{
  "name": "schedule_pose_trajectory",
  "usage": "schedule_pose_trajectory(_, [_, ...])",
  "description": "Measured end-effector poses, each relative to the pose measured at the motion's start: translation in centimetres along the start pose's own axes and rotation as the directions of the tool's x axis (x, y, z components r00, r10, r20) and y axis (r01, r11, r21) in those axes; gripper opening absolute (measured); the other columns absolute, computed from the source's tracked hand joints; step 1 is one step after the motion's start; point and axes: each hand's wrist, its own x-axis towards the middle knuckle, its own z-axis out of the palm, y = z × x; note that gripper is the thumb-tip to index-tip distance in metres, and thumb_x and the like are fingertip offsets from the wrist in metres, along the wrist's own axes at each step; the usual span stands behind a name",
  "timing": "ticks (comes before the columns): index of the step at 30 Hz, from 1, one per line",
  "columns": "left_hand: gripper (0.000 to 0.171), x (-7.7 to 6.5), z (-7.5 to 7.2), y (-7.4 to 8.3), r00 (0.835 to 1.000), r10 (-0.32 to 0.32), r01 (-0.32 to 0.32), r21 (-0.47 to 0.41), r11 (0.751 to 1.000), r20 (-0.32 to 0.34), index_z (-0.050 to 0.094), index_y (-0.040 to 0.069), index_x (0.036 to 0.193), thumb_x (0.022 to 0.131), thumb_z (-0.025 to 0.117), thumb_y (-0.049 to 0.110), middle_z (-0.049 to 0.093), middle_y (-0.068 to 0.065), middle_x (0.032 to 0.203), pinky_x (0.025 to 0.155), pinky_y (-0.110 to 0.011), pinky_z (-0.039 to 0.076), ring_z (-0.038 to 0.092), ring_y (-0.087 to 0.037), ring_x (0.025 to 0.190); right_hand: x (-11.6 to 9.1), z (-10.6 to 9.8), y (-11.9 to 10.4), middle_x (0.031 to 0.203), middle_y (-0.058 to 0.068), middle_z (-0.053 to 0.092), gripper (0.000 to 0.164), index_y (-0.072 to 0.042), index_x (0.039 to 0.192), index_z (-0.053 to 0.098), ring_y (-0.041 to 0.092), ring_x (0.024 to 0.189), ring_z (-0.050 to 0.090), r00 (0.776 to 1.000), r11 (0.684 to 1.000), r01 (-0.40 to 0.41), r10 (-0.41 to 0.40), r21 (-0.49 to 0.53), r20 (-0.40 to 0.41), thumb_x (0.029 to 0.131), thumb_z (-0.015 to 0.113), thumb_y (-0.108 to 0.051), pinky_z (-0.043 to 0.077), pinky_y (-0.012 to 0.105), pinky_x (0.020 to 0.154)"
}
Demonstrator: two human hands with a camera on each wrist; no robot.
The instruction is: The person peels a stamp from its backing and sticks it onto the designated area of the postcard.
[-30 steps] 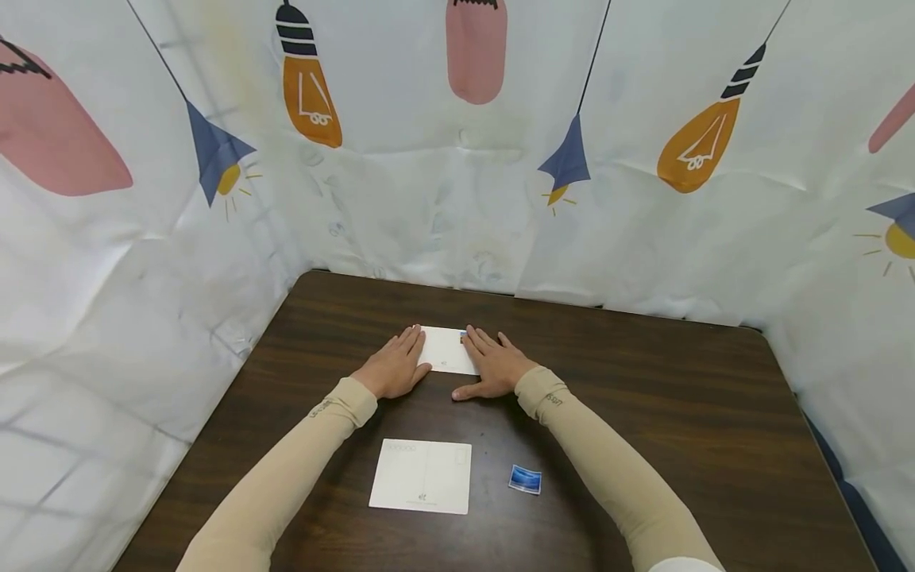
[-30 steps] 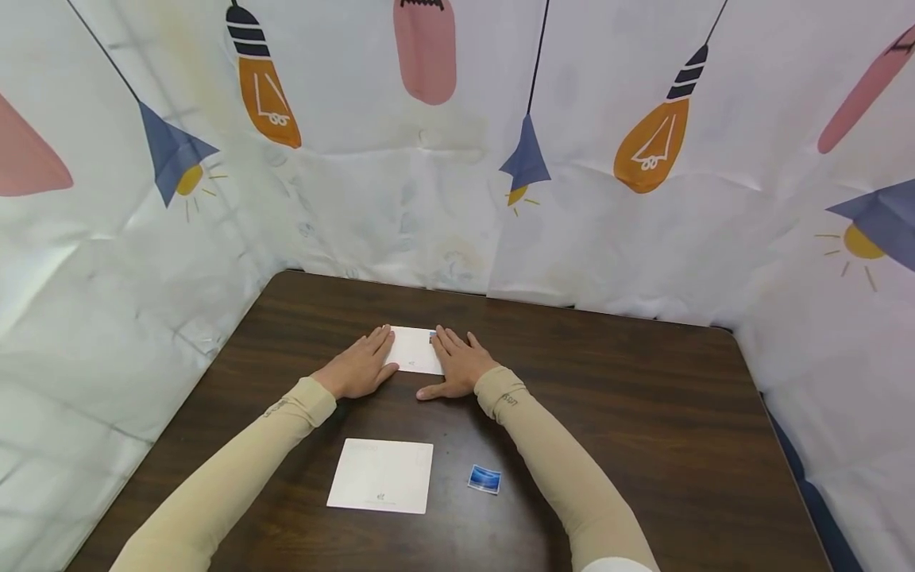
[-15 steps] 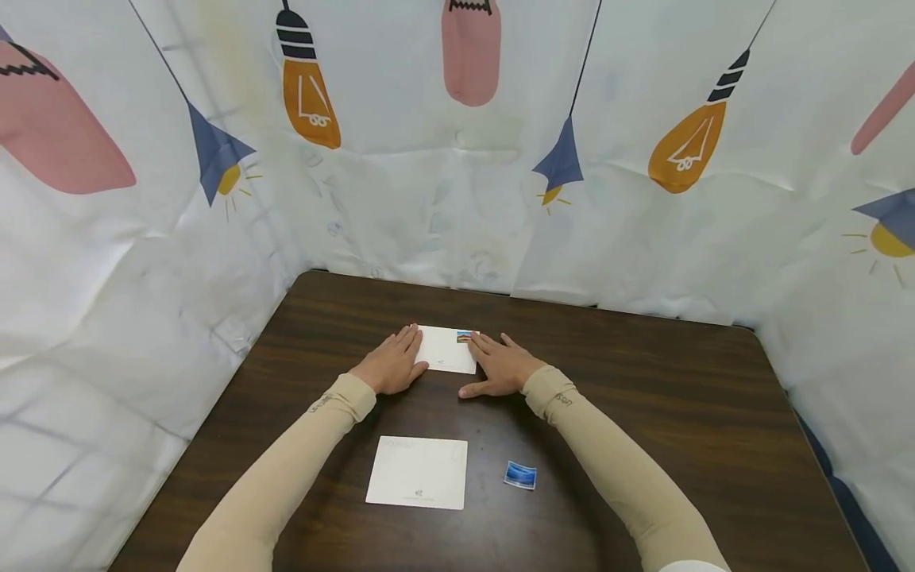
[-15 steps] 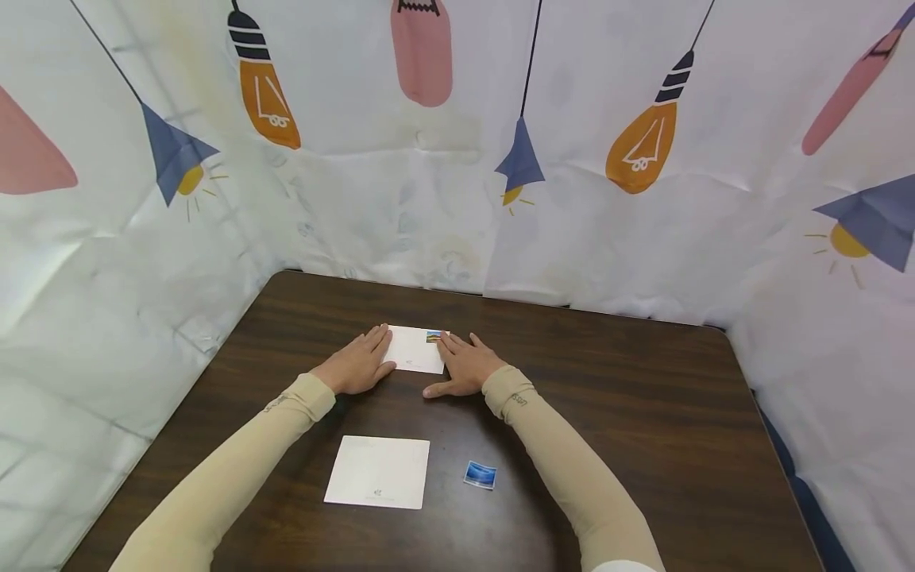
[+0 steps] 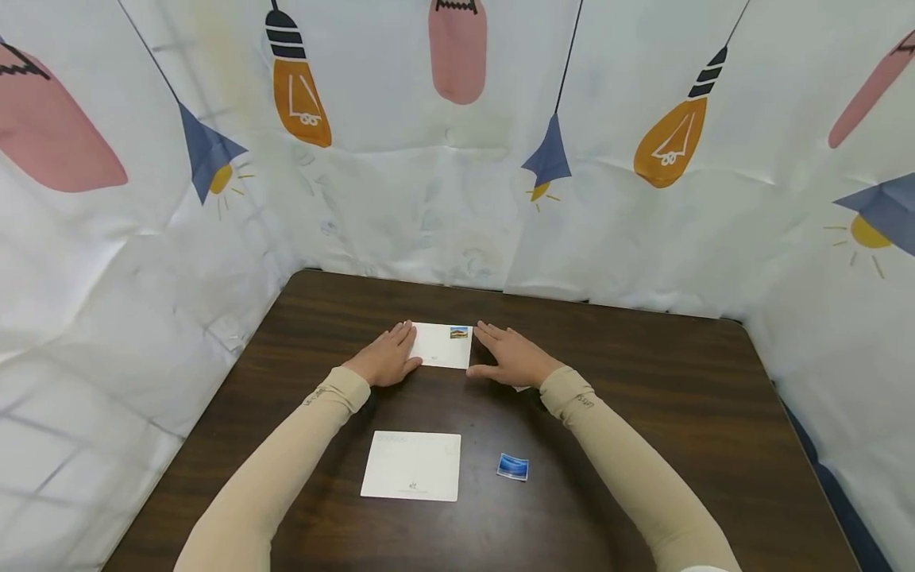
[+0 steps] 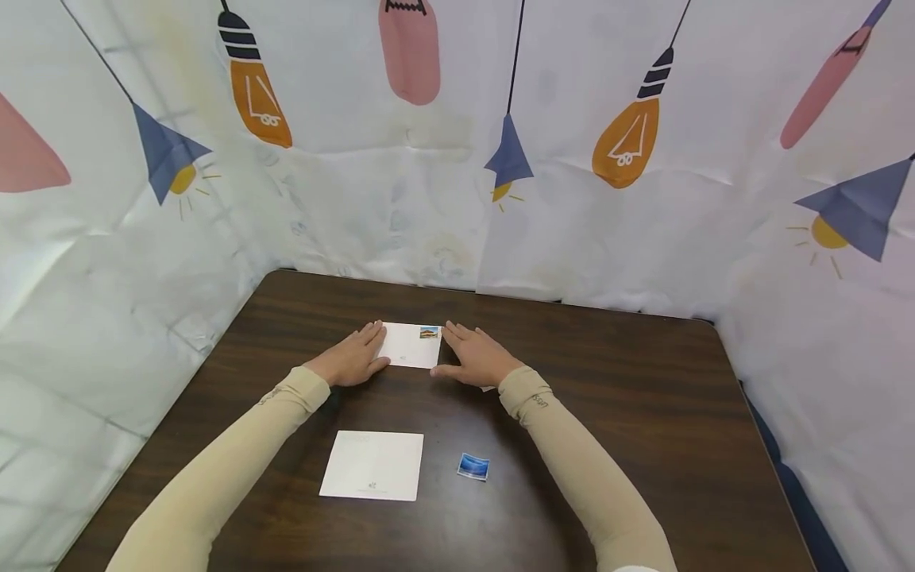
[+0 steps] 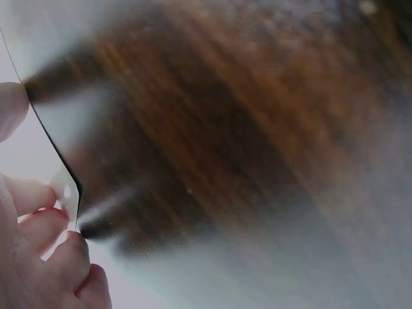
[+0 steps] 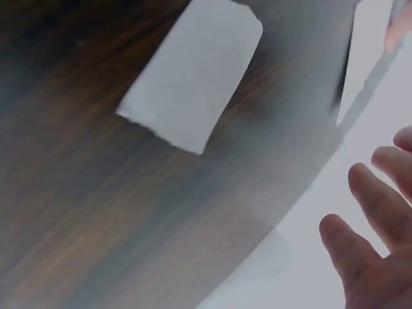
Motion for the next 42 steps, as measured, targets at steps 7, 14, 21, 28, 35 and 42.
schedule_pose_trajectory(7, [0.070, -0.4, -0.5, -0.2, 1.000, -0.008, 0.007, -0.029, 1.000, -0.024, 0.021, -0.009, 0.161, 0.112, 0.043, 0.036, 0.016, -0.030, 0.170, 0.130, -0.060, 0.023, 0.020, -0.046, 0.159, -2.0, -0.5, 1.1, 0.157, 0.017, 0.049, 0.069, -0.010, 0.157, 0.043, 0.038, 0.139, 0.057, 0.977, 0.991, -0.022, 0.050, 0.134, -0.209, 0.102, 0.064, -0.045, 0.051, 0.053, 0.113])
schedule_pose_trajectory(14, [0.070, -1.7, -0.8, -0.1, 0.996, 0.017, -0.019, -0.023, 1.000, -0.082, 0.025, -0.008, 0.160, 0.111, 0.046, 0.038, 0.021, -0.029, 0.170, 0.129, -0.062, 0.024, 0.021, -0.047, 0.159, -4.2, -0.9, 1.2, 0.129, 0.015, 0.067, 0.048, -0.006, 0.138, 0.059, 0.028, 0.111, 0.068, 0.932, 0.947, -0.025, 0.137, 0.320, -0.334, 0.099, 0.071, -0.031, 0.059, 0.047, 0.095])
schedule_pose_trajectory(21, [0.069, -3.9, -0.2, 0.4, 0.988, 0.058, -0.061, -0.013, 0.998, -0.140, 0.030, -0.009, 0.158, 0.110, 0.049, 0.037, 0.026, -0.029, 0.168, 0.127, -0.064, 0.027, 0.025, -0.047, 0.158, -6.3, -0.1, 1.7, 0.109, 0.007, 0.074, 0.037, -0.006, 0.127, 0.065, 0.021, 0.098, 0.073, 0.921, 0.901, -0.056, 0.213, 0.431, -0.326, 0.097, 0.073, -0.027, 0.062, 0.041, 0.087])
schedule_pose_trajectory(28, [0.071, -6.1, 1.0, 1.2, 0.981, 0.085, -0.091, -0.025, 0.996, -0.174, 0.031, -0.008, 0.158, 0.108, 0.052, 0.038, 0.031, -0.028, 0.167, 0.126, -0.063, 0.029, 0.028, -0.045, 0.157, -8.1, 1.1, 1.8, 0.105, 0.006, 0.078, 0.031, -0.006, 0.119, 0.071, 0.017, 0.091, 0.074, 0.924, 0.857, -0.098, 0.267, 0.506, -0.274, 0.096, 0.074, -0.026, 0.061, 0.033, 0.078])
schedule_pose_trajectory(35, [0.073, -8.6, 2.2, 2.7, 0.982, 0.104, -0.112, -0.040, 0.993, -0.159, 0.030, -0.006, 0.160, 0.108, 0.052, 0.041, 0.029, -0.025, 0.169, 0.127, -0.059, 0.030, 0.029, -0.041, 0.158, -9.9, 2.3, 1.3, 0.099, 0.005, 0.078, 0.023, -0.009, 0.111, 0.074, 0.011, 0.084, 0.071, 0.937, 0.821, -0.112, 0.274, 0.559, -0.214, 0.094, 0.076, -0.024, 0.058, 0.025, 0.072])
schedule_pose_trajectory(42, [0.073, -11.0, 3.2, 4.0, 0.983, 0.103, -0.112, -0.049, 0.992, -0.155, 0.033, -0.004, 0.159, 0.106, 0.055, 0.042, 0.031, -0.023, 0.169, 0.127, -0.056, 0.032, 0.031, -0.039, 0.158, -11.5, 3.7, 0.6, 0.093, 0.002, 0.078, 0.020, -0.008, 0.107, 0.075, 0.008, 0.077, 0.070, 0.950, 0.806, -0.114, 0.259, 0.580, -0.173, 0.092, 0.077, -0.022, 0.059, 0.022, 0.068])
